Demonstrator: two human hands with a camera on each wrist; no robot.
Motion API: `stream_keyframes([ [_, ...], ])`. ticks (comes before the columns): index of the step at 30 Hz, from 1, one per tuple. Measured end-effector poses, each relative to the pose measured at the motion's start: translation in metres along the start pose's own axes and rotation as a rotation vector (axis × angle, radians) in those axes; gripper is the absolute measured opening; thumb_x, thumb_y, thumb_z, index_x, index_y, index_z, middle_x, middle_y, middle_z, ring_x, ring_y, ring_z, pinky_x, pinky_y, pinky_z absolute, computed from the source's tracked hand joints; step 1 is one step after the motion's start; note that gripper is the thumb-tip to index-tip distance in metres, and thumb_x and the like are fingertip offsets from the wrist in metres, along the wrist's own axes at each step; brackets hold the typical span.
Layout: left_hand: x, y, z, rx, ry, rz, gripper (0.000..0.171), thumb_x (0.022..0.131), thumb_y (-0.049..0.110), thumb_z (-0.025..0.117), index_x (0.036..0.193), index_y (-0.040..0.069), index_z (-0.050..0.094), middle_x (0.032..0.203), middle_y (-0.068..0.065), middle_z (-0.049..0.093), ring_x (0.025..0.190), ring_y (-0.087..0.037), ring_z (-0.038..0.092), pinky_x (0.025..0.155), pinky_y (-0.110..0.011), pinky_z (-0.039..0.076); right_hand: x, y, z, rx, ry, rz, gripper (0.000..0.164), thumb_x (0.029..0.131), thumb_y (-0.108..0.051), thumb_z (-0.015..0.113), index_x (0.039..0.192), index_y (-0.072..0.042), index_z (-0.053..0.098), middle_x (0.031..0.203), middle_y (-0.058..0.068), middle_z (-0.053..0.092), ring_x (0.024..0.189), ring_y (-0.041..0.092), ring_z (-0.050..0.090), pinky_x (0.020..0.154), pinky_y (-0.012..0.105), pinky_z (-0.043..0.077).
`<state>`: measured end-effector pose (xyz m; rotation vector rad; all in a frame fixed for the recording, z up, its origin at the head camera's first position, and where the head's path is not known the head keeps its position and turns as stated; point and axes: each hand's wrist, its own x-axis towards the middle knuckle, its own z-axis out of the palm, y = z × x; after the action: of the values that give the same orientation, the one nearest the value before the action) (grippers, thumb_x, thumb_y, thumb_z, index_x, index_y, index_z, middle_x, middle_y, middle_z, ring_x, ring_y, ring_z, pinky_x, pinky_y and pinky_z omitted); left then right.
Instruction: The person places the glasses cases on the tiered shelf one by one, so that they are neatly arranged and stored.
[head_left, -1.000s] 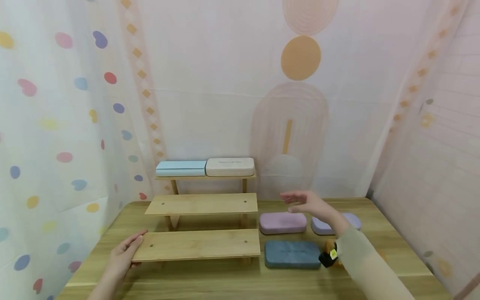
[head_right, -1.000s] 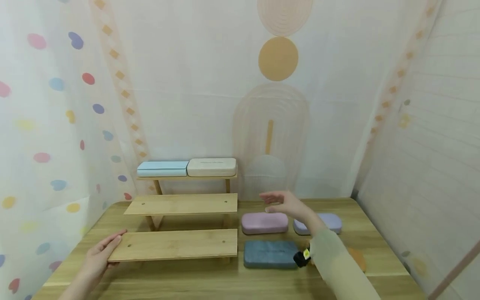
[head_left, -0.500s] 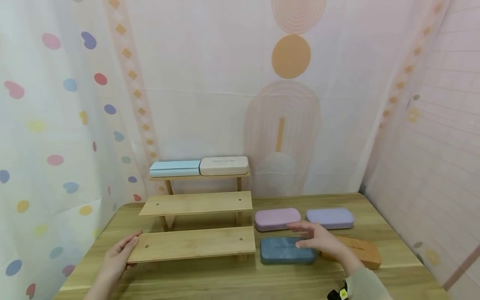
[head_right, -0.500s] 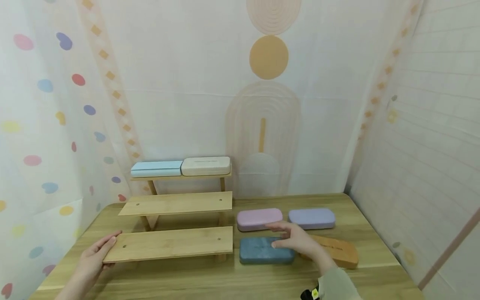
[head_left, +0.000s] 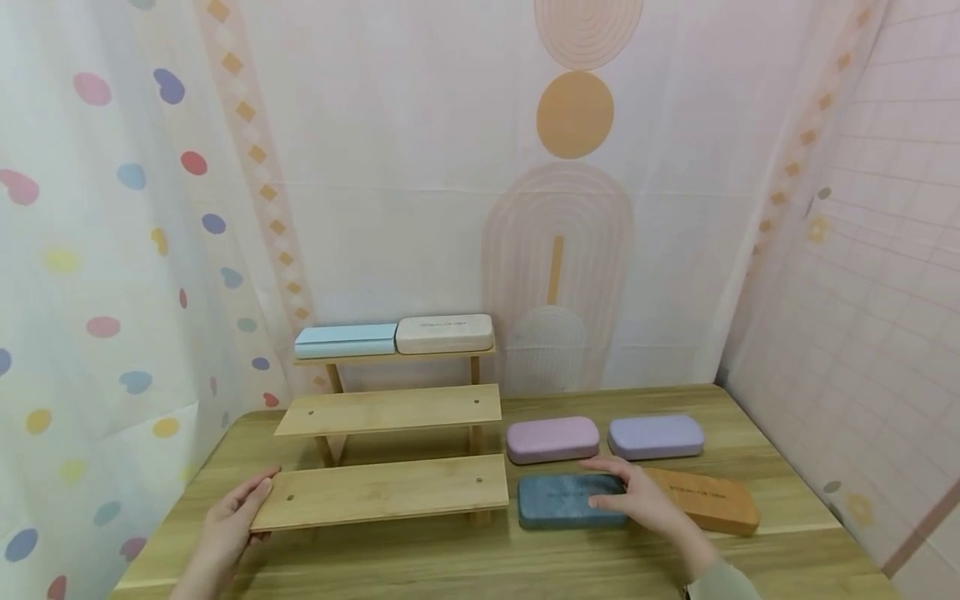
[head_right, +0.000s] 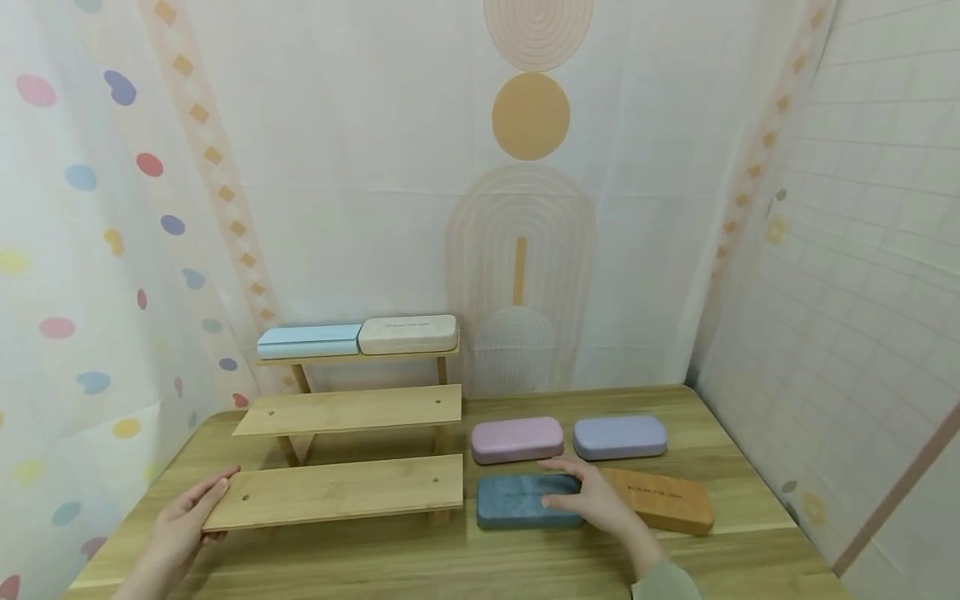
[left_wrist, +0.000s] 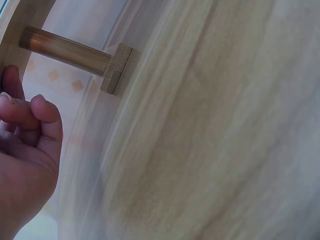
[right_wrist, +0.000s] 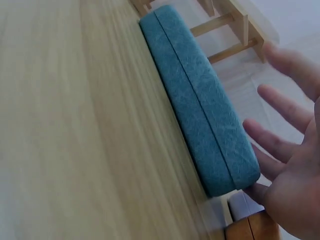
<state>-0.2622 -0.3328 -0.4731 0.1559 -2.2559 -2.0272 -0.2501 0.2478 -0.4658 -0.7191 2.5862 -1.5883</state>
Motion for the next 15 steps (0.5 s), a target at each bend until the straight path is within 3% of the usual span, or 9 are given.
stream_keyframes([
  [6, 0.0, 0.002, 0.0, 0.006, -0.003, -0.003, 0.017, 0.097, 0.038, 0.058, 0.109, 0.046, 0.068, 0.092, 0.022, 0.065, 0.053, -0.01, 0.053, 0.044, -0.023, 0.045, 0.002, 0.0, 0.005, -0.037, -0.012, 0.033, 0.056, 0.087, -0.023, 0.074, 0.135, -0.003, 0.054, 0.138, 0.021, 0.049, 0.131, 0.046, 0.035, 0.102, 0.067, 0.028],
  [15, -0.002, 0.0, -0.001, 0.017, -0.001, -0.009, 0.019, 0.097, 0.041, 0.058, 0.113, 0.044, 0.068, 0.093, 0.023, 0.064, 0.053, -0.01, 0.052, 0.046, -0.023, 0.046, 0.002, 0.003, 0.014, -0.121, -0.006, -0.013, 0.059, 0.082, -0.024, 0.079, 0.131, -0.002, 0.057, 0.136, 0.022, 0.048, 0.126, 0.048, 0.039, 0.1, 0.067, 0.029],
])
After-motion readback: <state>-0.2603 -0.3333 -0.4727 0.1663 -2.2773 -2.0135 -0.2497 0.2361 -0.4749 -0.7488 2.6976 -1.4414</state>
